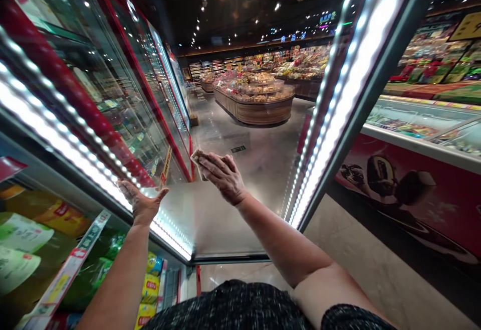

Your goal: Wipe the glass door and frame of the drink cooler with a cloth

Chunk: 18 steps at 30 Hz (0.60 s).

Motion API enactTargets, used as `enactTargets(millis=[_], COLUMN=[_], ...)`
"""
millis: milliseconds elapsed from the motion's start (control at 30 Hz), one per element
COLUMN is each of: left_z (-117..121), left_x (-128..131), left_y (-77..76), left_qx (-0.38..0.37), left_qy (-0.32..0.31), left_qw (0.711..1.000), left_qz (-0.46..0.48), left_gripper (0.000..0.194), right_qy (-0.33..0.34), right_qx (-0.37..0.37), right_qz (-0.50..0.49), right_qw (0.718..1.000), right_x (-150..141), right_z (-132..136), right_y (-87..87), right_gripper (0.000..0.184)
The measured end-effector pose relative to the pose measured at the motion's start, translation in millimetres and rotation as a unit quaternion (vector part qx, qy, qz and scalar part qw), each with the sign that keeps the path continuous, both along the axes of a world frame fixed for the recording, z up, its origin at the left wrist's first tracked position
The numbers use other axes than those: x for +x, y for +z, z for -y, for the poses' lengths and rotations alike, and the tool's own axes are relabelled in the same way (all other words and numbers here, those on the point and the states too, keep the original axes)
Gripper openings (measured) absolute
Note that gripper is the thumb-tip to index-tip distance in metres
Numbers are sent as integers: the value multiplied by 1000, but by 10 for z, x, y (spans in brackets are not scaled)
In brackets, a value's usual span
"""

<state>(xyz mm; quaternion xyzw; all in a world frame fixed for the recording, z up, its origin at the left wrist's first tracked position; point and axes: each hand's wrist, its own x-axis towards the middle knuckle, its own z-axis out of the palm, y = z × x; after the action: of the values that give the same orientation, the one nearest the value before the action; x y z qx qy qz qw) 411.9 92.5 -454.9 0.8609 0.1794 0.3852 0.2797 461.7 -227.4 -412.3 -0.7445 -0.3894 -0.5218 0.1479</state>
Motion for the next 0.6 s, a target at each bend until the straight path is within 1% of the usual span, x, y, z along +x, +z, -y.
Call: enactTargets(millis=[33, 100, 200, 267, 333, 467, 533, 600], left_z=[2, 5, 9, 14, 21, 32, 37, 44], left_x=[-1, -2, -2, -3, -5, 0, 4, 5], left_y=[5, 13, 24, 34, 47, 71, 76, 75], left_qx=[1, 2, 4, 0, -6, -8, -11, -17], left_qy=[1, 4, 4, -2, -6, -2, 2, 3], left_qw=[1000, 1000, 1000, 1000, 1000, 1000, 1000, 1000], left_qz=[-2, -7, -9, -10, -10, -9, -6, -4], left_gripper=[147, 148, 148, 148, 149, 153, 157, 157], right_qy=[-6, -15, -22, -23, -27, -50, -44, -34], right_qx=[11, 15, -6, -25, -27, 17, 29, 29], right_qz=[11, 18, -1, -5, -1, -6, -10, -1], right_qw=[1000, 1000, 1000, 999, 999, 999, 999, 999], right_x=[8, 8, -26, -44, -38, 33, 63, 71], right_z=[17, 51, 114, 165, 214, 295, 325, 352], right_y=[10, -25, -157, -205, -176, -34, -35, -103], right_gripper=[56, 54, 52, 51, 51, 51, 52, 51])
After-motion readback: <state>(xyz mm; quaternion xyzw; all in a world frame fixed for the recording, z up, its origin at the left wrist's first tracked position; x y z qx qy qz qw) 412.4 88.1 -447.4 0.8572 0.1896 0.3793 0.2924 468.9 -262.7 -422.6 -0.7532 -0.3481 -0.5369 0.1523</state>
